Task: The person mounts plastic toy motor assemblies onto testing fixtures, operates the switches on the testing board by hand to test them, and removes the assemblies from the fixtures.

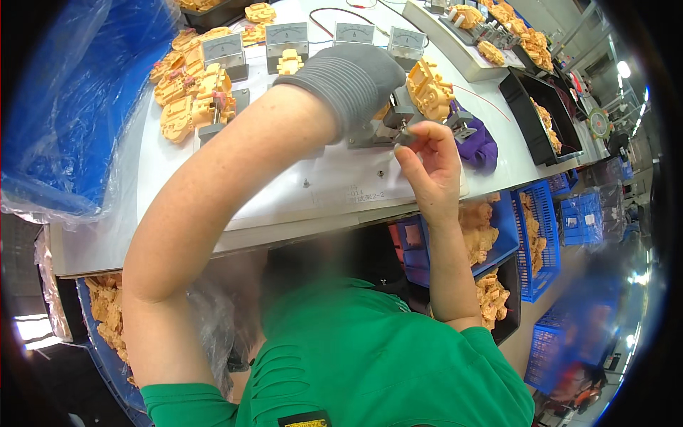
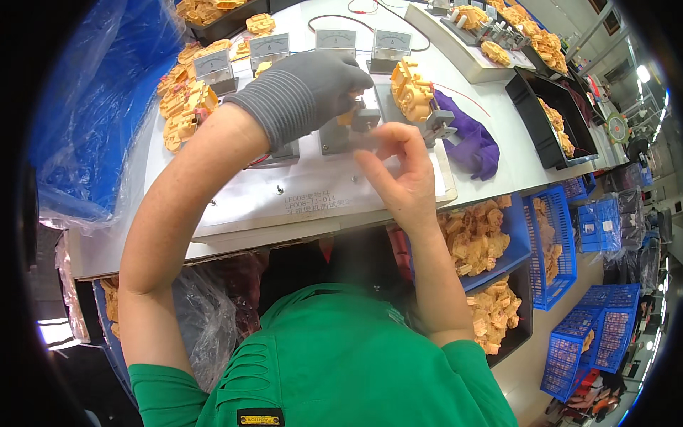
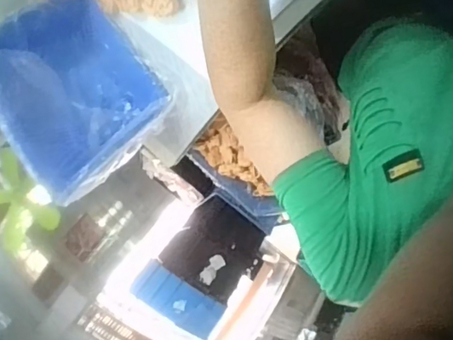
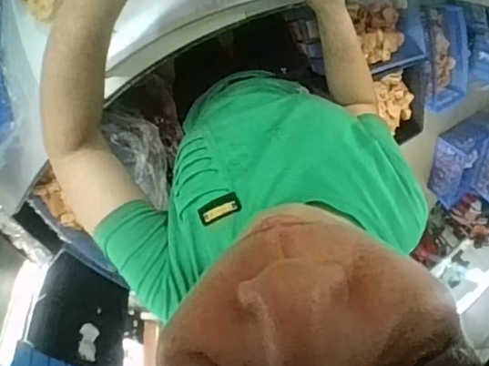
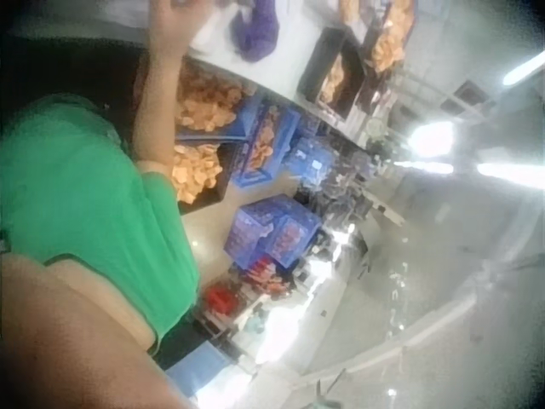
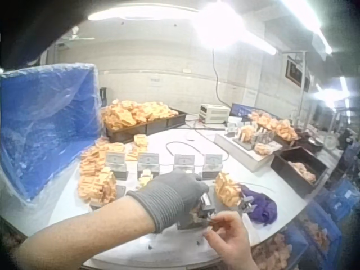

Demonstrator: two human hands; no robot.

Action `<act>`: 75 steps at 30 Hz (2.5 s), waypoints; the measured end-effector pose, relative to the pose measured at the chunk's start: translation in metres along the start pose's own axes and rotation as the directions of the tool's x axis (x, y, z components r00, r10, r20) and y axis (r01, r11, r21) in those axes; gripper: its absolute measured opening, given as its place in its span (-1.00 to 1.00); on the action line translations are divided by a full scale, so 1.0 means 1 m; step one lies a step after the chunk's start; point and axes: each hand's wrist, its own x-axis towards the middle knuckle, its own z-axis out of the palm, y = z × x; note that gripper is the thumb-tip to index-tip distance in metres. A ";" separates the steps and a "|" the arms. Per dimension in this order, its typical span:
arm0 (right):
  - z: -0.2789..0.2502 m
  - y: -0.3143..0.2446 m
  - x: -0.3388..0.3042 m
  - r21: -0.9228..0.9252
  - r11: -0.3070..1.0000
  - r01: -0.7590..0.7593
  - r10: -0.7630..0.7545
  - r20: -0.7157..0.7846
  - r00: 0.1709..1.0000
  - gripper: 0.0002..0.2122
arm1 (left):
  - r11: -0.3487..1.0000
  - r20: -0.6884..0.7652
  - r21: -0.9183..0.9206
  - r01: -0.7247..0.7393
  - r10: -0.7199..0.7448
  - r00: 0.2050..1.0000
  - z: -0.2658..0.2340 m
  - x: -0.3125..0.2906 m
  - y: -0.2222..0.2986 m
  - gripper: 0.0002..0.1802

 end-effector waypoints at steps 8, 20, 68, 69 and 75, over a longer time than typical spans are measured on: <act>-0.001 0.007 0.000 0.035 0.994 0.105 -0.094 -0.223 0.970 -0.73 | 0.877 -0.505 -0.474 -0.079 -0.197 0.840 -0.056 -0.098 -0.059 -0.57; 0.002 0.009 -0.005 -0.204 0.967 0.150 -0.184 -0.163 0.969 -0.80 | 0.386 -0.396 -0.887 -0.252 -0.918 -0.012 0.072 -0.175 -0.216 -0.67; -0.038 -0.007 -0.033 -0.460 0.884 0.084 -0.232 -0.275 0.933 -0.77 | 0.878 -0.707 -0.453 0.157 -0.461 0.537 0.131 -0.170 -0.199 -0.69; -0.044 -0.008 -0.036 -0.494 0.866 0.073 -0.232 -0.269 0.935 -0.77 | 0.812 -0.632 -0.567 0.140 -0.538 0.558 0.135 -0.176 -0.205 -0.68; -0.062 0.000 -0.041 -0.522 0.824 -0.218 0.010 -0.372 0.928 -0.73 | 0.631 -0.482 -0.768 0.109 -0.682 0.550 0.140 -0.164 -0.204 -0.67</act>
